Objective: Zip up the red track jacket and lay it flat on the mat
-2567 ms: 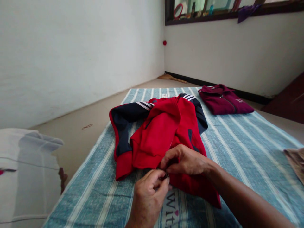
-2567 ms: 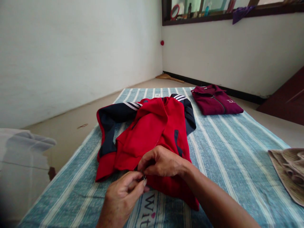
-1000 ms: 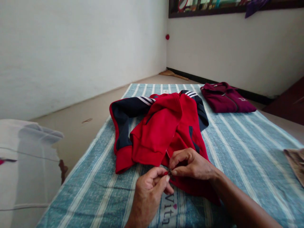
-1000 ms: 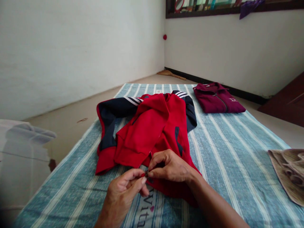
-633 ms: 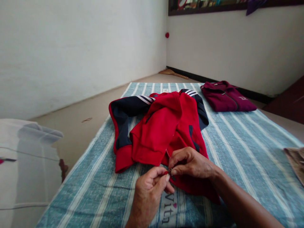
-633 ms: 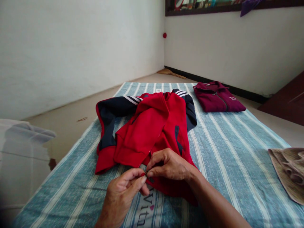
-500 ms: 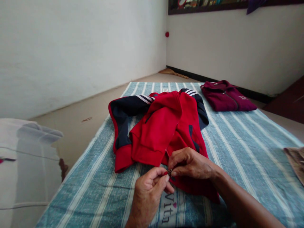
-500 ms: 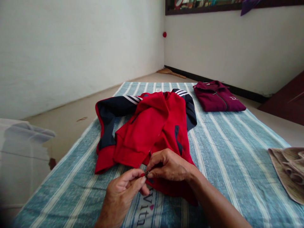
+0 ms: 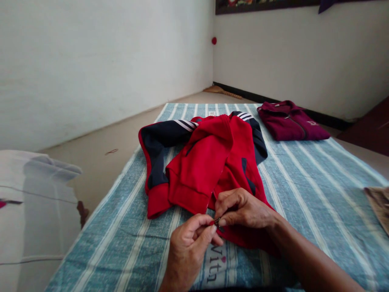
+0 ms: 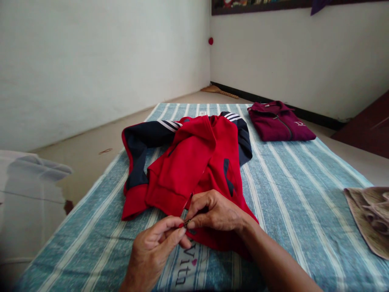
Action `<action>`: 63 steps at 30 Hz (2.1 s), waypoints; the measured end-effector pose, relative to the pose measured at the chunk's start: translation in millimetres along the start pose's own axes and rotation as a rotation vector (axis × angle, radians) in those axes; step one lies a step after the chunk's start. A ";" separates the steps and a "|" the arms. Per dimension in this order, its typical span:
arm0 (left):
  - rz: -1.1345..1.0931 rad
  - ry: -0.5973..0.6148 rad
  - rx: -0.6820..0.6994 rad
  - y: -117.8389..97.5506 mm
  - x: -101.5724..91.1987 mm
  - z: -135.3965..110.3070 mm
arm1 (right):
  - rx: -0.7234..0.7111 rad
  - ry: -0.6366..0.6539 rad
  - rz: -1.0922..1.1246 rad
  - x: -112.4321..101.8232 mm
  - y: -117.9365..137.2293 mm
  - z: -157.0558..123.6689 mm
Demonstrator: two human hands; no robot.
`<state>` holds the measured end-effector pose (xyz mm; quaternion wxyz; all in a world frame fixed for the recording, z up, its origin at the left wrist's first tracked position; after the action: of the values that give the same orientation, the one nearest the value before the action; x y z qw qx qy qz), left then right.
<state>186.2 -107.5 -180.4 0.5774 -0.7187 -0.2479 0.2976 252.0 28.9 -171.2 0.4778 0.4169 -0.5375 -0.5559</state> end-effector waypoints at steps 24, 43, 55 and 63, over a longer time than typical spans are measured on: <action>0.062 -0.015 0.039 -4.4 6.0 3.5 | 0.071 0.064 -0.154 -3.1 8.3 -2.3; 0.403 -0.084 0.460 -18.8 10.0 2.5 | 0.117 -0.006 -0.138 -4.6 2.9 -3.8; 0.246 -0.021 0.343 -10.8 13.0 8.2 | 0.078 -0.022 -0.031 -3.4 4.9 -4.0; 0.273 0.045 0.266 -8.0 13.0 12.7 | 0.096 -0.005 -0.024 -3.0 -1.7 -5.8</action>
<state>186.1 -88.0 -176.4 0.6270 -0.6694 -0.0937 0.3872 258.1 30.6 -173.4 0.4493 0.4442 -0.5597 -0.5362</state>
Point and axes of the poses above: each hand's wrist, its own z-axis towards the middle knuckle, its own x-axis out of the palm, y = z × x, the point moved 5 cm from there along z, towards the middle knuckle, and after that the axes turned 9 degrees about -y, right-handed, at the moved point
